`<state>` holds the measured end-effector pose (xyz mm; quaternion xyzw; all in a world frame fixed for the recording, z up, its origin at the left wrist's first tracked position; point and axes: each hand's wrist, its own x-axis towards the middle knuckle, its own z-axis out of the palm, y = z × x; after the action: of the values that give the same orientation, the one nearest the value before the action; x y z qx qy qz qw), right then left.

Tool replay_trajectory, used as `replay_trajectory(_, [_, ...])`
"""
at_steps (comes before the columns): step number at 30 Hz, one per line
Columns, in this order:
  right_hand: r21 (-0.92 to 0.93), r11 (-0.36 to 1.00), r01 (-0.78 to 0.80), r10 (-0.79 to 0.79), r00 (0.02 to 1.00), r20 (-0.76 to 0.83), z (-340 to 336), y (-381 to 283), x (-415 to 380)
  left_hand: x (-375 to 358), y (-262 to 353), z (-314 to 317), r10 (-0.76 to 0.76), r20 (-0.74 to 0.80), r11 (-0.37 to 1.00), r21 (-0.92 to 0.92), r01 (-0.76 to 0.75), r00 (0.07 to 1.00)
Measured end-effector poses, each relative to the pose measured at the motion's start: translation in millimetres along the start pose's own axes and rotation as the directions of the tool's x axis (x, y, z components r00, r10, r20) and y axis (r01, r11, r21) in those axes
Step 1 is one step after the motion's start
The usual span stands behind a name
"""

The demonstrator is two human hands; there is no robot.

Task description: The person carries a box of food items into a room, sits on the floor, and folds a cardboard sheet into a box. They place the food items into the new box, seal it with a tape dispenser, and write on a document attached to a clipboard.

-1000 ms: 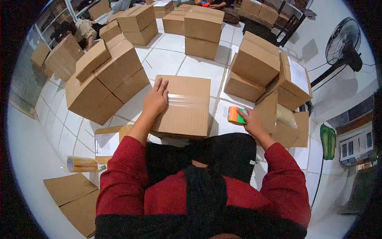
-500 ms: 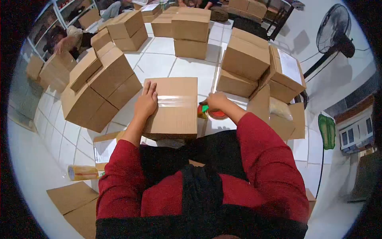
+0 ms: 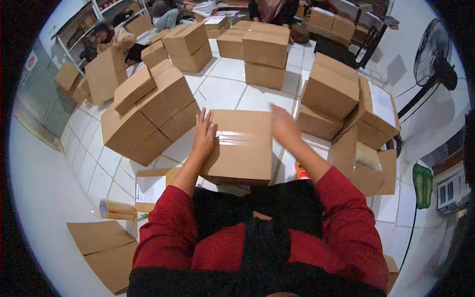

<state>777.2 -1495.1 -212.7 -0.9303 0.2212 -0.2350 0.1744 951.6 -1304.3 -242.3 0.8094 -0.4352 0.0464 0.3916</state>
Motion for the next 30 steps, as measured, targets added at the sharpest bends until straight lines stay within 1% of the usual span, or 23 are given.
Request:
replay_trajectory(1, [0.004,0.999,0.05,-0.05,0.981,0.189,-3.8,-42.3,-4.2,-4.3,-10.2,-1.3,0.036,0.062,0.99,-0.138,-0.027,0.997])
replay_trajectory(2, [0.014,0.994,0.105,-0.102,0.925,0.365,-3.0,-79.9,-13.8,-8.4,-10.0,-6.3,0.032,0.064,0.991,-0.133,-0.023,0.997])
replay_trajectory(4, [-0.123,0.946,0.301,-0.239,0.9,0.364,47.4,-96.4,-45.5,-22.4,-1.2,-15.1,0.093,0.459,0.977,0.128,-0.169,0.883])
replay_trajectory(5, [-0.124,0.946,0.301,-0.239,0.9,0.364,57.4,-91.0,-45.1,-35.0,2.8,-13.2,0.143,0.495,0.901,0.293,-0.32,0.857])
replay_trajectory(7, [-0.111,0.951,0.289,-0.252,0.931,0.266,69.0,-81.4,-55.1,-43.2,13.6,-16.7,0.115,0.479,0.881,0.355,-0.312,0.87])
replay_trajectory(8, [-0.108,0.951,0.291,-0.253,0.928,0.273,65.0,-80.8,-58.3,-46.8,18.1,-18.0,0.1,0.456,0.853,0.418,-0.313,0.884])
replay_trajectory(11, [-0.258,0.959,0.116,-0.016,0.933,0.361,42.3,-74.6,-60.7,-49.8,24.6,-14.8,0.093,0.41,0.826,0.477,-0.3,0.907])
replay_trajectory(12, [-0.266,0.957,0.111,-0.012,0.937,0.35,36.8,-70.5,-63.7,-49.2,27.3,-14.6,0.063,0.393,0.813,0.513,-0.276,0.917])
replay_trajectory(14, [-0.352,0.936,-0.02,0.119,0.958,0.262,27.0,-62.1,-73.7,-48.6,32.4,-14.9,0.025,0.397,0.821,0.516,-0.246,0.918])
replay_trajectory(16, [-0.404,0.912,-0.073,0.173,0.961,0.217,28.3,-49.7,-83.1,-48.1,38.5,-16.8,-0.169,0.378,0.876,0.481,-0.038,0.91])
replay_trajectory(17, [-0.263,0.953,-0.149,0.193,0.97,0.149,34.9,-40.1,-85.0,-47.1,19.1,-9.0,-0.094,0.396,0.934,0.352,-0.057,0.914])
replay_trajectory(18, [-0.107,0.972,-0.208,0.217,0.973,0.08,41.7,-34.0,-86.5,-51.9,6.9,-2.4,-0.092,0.394,0.936,0.349,-0.056,0.915])
replay_trajectory(19, [0.106,0.936,-0.336,0.332,0.942,0.054,47.5,-32.8,-88.2,-53.2,-1.8,2.1,-0.074,0.201,0.982,0.186,0.036,0.977])
replay_trajectory(20, [0.105,0.937,-0.332,0.33,0.943,0.039,45.1,-34.6,-86.8,-50.2,-1.3,-2.0,-0.084,-0.001,0.996,0.0,0.084,0.996])
replay_trajectory(21, [0.291,0.877,-0.382,0.371,0.924,0.094,42.3,-35.0,-86.2,-49.4,-4.0,-10.4,-0.392,0.246,0.906,-0.062,0.418,0.886])
replay_trajectory(22, [0.46,0.779,-0.426,0.401,0.903,0.158,39.8,-35.0,-87.1,-50.2,-4.8,-14.8,-0.383,0.245,0.91,-0.069,0.41,0.891])
replay_trajectory(24, [0.426,0.769,-0.476,0.43,0.879,0.204,38.6,-34.2,-84.4,-53.2,-10.5,-19.9,-0.321,0.544,0.673,-0.445,0.591,0.775])
replay_trajectory(25, [0.501,0.684,-0.531,0.498,0.841,0.211,46.0,-30.3,-84.3,-53.7,-19.8,-18.9,-0.278,0.643,0.616,-0.45,0.646,0.713])
replay_trajectory(26, [0.569,0.585,-0.577,0.566,0.794,0.223,50.0,-28.1,-86.8,-57.5,-23.7,-21.9,-0.268,0.657,0.618,-0.445,0.649,0.705])
replay_trajectory(27, [0.757,0.296,-0.583,0.593,0.733,0.333,42.7,-34.5,-90.5,-60.6,-24.8,-22.4,-0.298,0.699,0.539,-0.438,0.72,0.649])
replay_trajectory(28, [0.789,0.258,-0.557,0.468,0.787,0.402,58.8,-16.8,-89.1,-61.3,-24.3,-20.3,-0.317,0.745,0.456,-0.423,0.783,0.587])
replay_trajectory(29, [0.819,0.221,-0.53,0.331,0.83,0.448,73.4,4.2,-89.7,-64.0,-24.0,-19.6,-0.284,0.752,0.437,-0.451,0.779,0.595])
replay_trajectory(30, [0.821,0.221,-0.526,0.363,0.826,0.431,56.4,-6.9,-94.1,-69.6,-23.3,-21.2,-0.253,0.758,0.417,-0.476,0.774,0.602])
